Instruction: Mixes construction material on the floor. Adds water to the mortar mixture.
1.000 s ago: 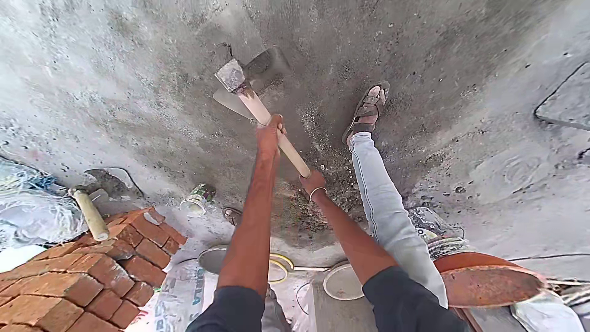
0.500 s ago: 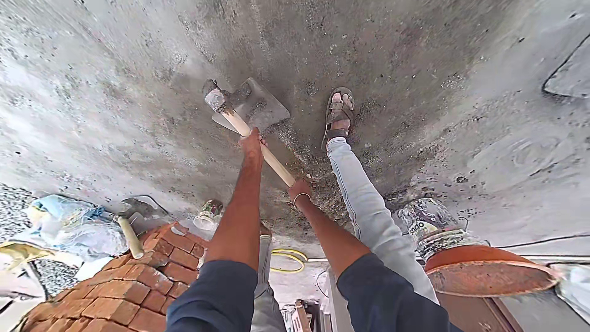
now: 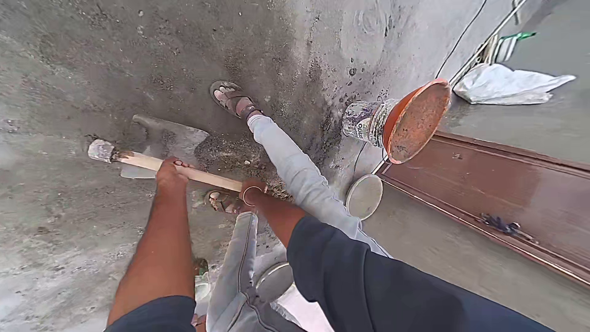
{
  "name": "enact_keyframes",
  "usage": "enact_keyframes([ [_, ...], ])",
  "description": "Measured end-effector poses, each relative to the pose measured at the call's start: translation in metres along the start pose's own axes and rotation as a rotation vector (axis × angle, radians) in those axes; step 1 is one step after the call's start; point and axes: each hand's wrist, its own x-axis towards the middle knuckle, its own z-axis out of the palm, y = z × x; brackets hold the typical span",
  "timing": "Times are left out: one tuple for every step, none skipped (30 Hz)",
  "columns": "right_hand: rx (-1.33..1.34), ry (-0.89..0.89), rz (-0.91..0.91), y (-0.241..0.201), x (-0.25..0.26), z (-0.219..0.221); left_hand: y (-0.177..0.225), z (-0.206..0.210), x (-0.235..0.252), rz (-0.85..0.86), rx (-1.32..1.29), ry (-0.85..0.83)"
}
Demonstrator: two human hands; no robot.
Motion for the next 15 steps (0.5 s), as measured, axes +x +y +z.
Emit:
enact_keyframes([
  [0.014,0.008,-0.010,0.001,0.002,0.006,-0.002,-0.005,0.000,0.010,0.003,-0.005],
  [0.017,0.036,-0.020,0.002,0.003,0.011,-0.004,-0.010,0.001,0.018,0.000,-0.011],
  [0.007,0.066,-0.032,0.002,0.003,0.012,-0.004,-0.014,0.002,0.033,-0.002,-0.015],
  [-0.018,0.094,-0.045,0.001,0.004,0.007,-0.003,-0.013,0.004,0.050,-0.015,-0.019],
  [-0.052,0.103,-0.058,0.001,0.004,0.005,-0.004,-0.014,0.004,0.061,-0.026,-0.014],
  [-0.083,0.106,-0.076,0.002,0.005,0.004,-0.006,-0.015,0.004,0.071,-0.038,-0.002],
  [-0.111,0.111,-0.106,0.004,0.006,0.004,-0.006,-0.015,0.005,0.081,-0.053,0.006],
  [-0.128,0.109,-0.140,0.008,0.007,0.004,-0.009,-0.013,0.004,0.089,-0.061,0.012],
  [-0.137,0.114,-0.176,0.012,0.008,0.001,-0.009,-0.010,0.004,0.101,-0.069,0.018],
  [-0.140,0.120,-0.210,0.014,0.009,-0.003,-0.008,-0.005,0.005,0.112,-0.082,0.031],
  [-0.129,0.121,-0.235,0.015,0.011,-0.002,-0.009,-0.006,0.006,0.121,-0.095,0.055],
  [-0.113,0.124,-0.254,0.018,0.012,-0.001,-0.011,-0.006,0.007,0.137,-0.108,0.080],
  [-0.095,0.130,-0.275,0.021,0.016,-0.001,-0.013,-0.004,0.008,0.157,-0.115,0.104],
  [-0.073,0.127,-0.300,0.027,0.020,0.000,-0.017,-0.001,0.007,0.175,-0.115,0.128],
  [-0.066,0.132,-0.333,0.035,0.026,-0.001,-0.021,0.003,0.007,0.195,-0.117,0.150],
])
